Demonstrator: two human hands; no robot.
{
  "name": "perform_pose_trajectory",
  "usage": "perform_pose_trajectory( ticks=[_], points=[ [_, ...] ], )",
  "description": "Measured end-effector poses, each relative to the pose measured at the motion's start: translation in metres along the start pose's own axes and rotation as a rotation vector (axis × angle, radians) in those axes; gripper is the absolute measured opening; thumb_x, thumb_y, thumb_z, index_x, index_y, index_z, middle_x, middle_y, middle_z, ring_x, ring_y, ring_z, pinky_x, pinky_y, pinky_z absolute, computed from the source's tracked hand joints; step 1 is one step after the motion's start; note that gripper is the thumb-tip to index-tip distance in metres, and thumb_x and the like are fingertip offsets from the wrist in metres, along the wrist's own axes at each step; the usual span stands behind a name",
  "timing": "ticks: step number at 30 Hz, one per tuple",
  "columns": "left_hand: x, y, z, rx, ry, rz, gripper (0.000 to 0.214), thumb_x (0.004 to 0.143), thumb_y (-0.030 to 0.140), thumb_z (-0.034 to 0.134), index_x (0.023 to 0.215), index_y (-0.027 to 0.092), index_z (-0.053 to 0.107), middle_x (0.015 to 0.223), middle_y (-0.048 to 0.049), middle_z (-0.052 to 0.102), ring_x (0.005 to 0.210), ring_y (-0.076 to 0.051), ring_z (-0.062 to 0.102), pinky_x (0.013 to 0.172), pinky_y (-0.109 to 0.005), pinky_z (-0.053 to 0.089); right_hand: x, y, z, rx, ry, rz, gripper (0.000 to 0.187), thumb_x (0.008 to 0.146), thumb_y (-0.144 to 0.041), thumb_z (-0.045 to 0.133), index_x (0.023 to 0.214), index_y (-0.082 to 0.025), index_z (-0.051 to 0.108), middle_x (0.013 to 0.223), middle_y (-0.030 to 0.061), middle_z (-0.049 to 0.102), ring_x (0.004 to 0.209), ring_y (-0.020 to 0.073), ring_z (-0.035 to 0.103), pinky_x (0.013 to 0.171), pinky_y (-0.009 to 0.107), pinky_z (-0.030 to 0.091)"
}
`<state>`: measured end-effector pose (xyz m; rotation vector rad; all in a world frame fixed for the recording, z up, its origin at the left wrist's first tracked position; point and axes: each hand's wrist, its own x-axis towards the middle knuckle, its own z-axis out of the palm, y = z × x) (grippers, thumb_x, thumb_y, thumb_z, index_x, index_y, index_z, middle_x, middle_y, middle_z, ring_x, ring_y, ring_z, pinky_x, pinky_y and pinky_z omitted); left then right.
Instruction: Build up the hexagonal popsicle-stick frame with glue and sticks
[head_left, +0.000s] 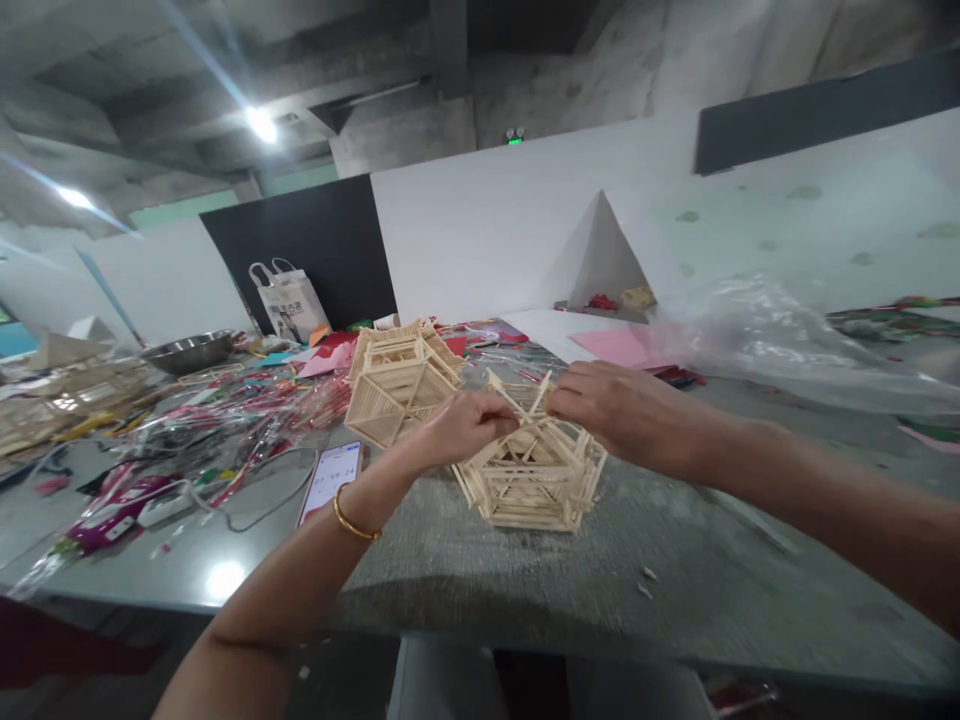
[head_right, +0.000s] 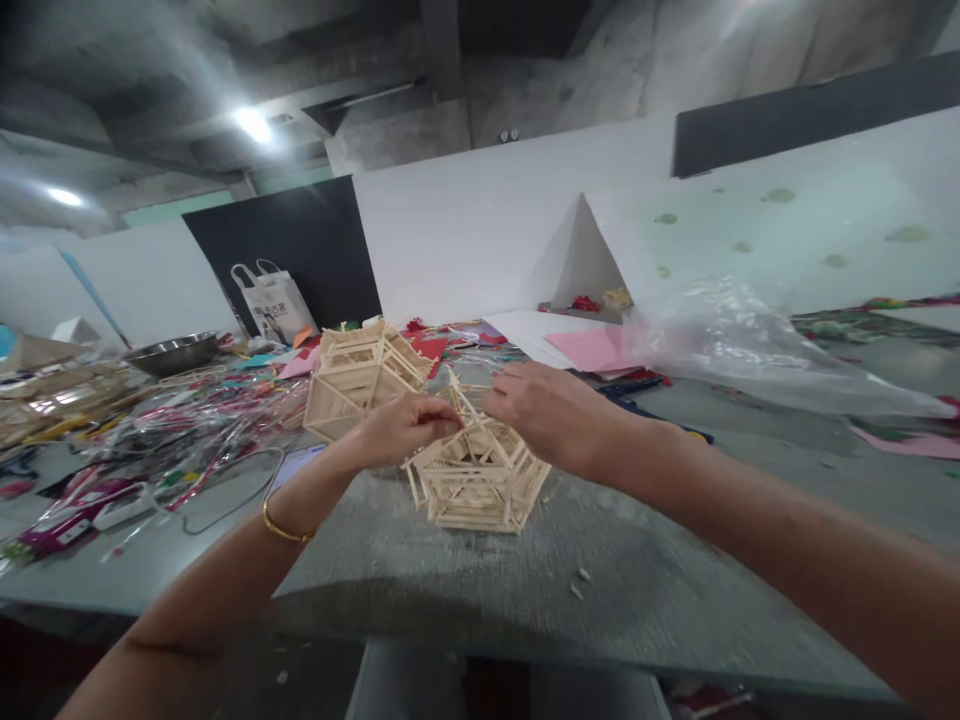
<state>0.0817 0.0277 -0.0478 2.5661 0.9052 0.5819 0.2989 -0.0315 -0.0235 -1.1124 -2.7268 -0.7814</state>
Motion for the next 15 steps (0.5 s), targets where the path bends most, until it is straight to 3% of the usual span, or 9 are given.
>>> perform_pose_trajectory(
  ticks=[15],
  points=[
    [-0.002, -0.004, 0.004, -0.022, 0.026, -0.003, 0.022, 0.085, 0.031, 0.054, 0.079, 0.015, 0.068, 0.063, 0.0029, 0.056, 0.061, -0.009, 0.048, 0.058, -0.022, 0.032, 0.000, 0.002, 0.018, 0.032, -0.041, -0.017, 0.024, 0.081, 0.005, 0.045, 0.077, -0.015, 0.057, 0.077, 0.0043, 0.058, 0.075, 0.0190, 0.051, 0.068, 0.031, 0.037]
  ],
)
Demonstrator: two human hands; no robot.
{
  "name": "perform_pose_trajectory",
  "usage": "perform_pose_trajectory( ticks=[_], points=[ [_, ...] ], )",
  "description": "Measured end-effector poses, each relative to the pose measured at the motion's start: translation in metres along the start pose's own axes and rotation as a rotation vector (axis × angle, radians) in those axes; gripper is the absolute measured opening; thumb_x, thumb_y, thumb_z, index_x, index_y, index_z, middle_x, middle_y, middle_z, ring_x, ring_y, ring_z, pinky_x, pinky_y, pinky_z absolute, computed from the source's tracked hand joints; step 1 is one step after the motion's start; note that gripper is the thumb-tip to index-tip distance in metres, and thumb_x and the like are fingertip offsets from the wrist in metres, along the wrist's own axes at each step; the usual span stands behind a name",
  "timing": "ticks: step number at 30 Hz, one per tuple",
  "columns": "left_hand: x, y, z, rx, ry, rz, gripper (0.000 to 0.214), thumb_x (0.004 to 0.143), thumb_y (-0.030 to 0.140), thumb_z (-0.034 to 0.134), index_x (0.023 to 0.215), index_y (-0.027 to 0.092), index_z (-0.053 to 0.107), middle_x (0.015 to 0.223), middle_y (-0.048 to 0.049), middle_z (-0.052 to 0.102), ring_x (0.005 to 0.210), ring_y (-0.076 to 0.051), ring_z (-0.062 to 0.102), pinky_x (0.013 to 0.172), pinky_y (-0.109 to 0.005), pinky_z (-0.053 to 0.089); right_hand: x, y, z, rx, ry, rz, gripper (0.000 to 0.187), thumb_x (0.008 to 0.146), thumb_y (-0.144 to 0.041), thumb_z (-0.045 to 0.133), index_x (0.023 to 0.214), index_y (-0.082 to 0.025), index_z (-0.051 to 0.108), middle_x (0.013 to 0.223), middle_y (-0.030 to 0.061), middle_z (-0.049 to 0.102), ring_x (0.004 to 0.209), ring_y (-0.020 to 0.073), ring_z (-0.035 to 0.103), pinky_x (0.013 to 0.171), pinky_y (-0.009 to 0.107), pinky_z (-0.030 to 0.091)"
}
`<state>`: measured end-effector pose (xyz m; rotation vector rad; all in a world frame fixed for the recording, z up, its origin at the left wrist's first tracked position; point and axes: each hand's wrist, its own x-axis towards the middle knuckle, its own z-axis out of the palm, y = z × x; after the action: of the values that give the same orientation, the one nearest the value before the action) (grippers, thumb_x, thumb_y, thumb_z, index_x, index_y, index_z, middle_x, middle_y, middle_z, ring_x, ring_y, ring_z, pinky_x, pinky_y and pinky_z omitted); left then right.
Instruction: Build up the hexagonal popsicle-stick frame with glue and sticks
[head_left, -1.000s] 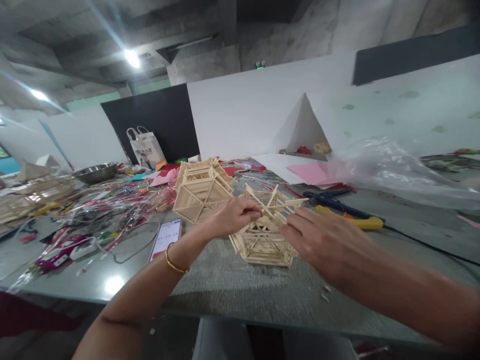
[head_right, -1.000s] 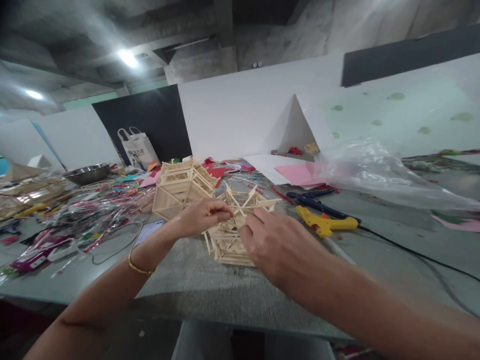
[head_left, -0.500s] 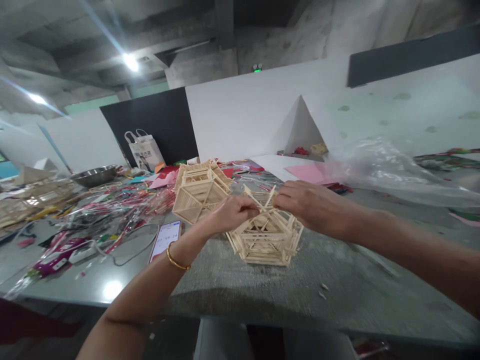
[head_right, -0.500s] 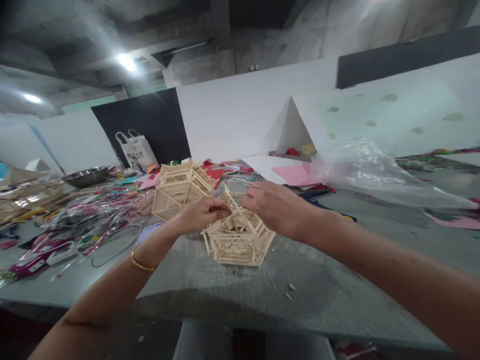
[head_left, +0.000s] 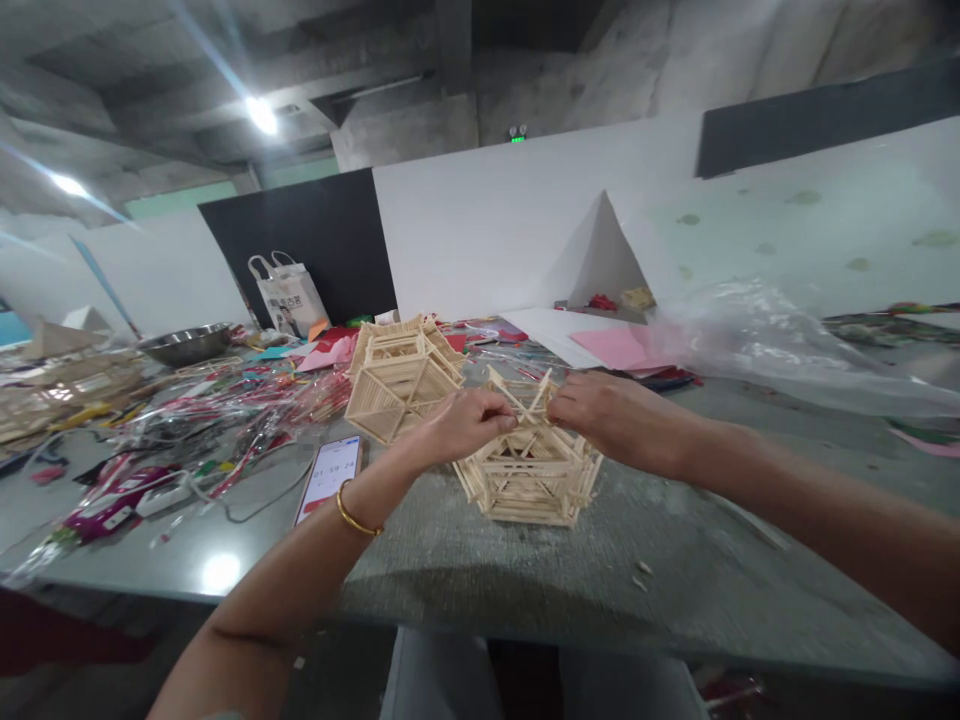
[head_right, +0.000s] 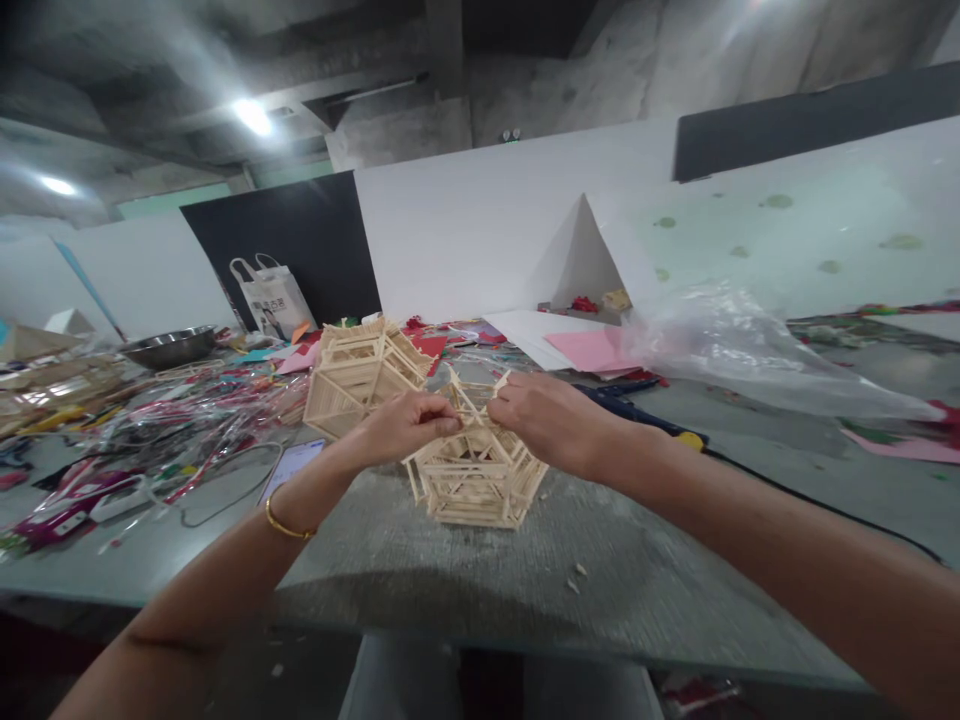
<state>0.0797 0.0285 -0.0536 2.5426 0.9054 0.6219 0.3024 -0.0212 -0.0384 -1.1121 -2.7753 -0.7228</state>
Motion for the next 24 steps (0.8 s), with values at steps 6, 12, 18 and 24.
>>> perform_pose_trajectory(
  ticks=[6, 12, 18, 24],
  points=[
    [-0.002, 0.002, 0.001, 0.067, 0.019, 0.006, 0.024, 0.086, 0.031, 0.052, 0.073, 0.015, 0.065, 0.059, 0.0032, 0.052, 0.058, -0.009, 0.046, 0.054, -0.023, 0.029, 0.000, -0.001, 0.004, 0.142, -0.005, -0.004, 0.022, 0.086, 0.002, 0.045, 0.081, -0.014, 0.060, 0.082, 0.0052, 0.060, 0.076, 0.0180, 0.051, 0.071, 0.031, 0.035],
    [-0.005, 0.007, 0.000, 0.085, 0.016, -0.018, 0.021, 0.086, 0.027, 0.053, 0.080, 0.015, 0.069, 0.068, 0.0008, 0.062, 0.064, -0.010, 0.054, 0.059, -0.023, 0.034, 0.000, 0.005, 0.011, 0.221, 0.058, 0.026, 0.017, 0.092, -0.012, 0.050, 0.080, -0.015, 0.062, 0.076, 0.0041, 0.059, 0.074, 0.0191, 0.053, 0.069, 0.031, 0.036],
    [-0.011, 0.013, 0.001, 0.089, 0.011, -0.004, 0.021, 0.088, 0.028, 0.053, 0.086, 0.016, 0.071, 0.078, -0.0018, 0.069, 0.070, -0.012, 0.058, 0.062, -0.023, 0.037, -0.001, 0.011, 0.017, 0.232, 0.155, -0.071, 0.022, 0.091, -0.011, 0.045, 0.079, -0.017, 0.062, 0.075, 0.0042, 0.059, 0.071, 0.0195, 0.054, 0.065, 0.031, 0.037],
    [-0.035, 0.011, -0.033, 0.138, 0.209, 0.048, 0.023, 0.090, 0.033, 0.052, 0.089, 0.019, 0.070, 0.087, -0.0038, 0.070, 0.081, -0.014, 0.060, 0.074, -0.026, 0.043, -0.009, 0.012, 0.024, 0.147, 0.170, -0.030, 0.027, 0.081, -0.002, 0.044, 0.079, -0.024, 0.059, 0.078, 0.0079, 0.059, 0.074, 0.0230, 0.056, 0.065, 0.037, 0.044]
  ],
)
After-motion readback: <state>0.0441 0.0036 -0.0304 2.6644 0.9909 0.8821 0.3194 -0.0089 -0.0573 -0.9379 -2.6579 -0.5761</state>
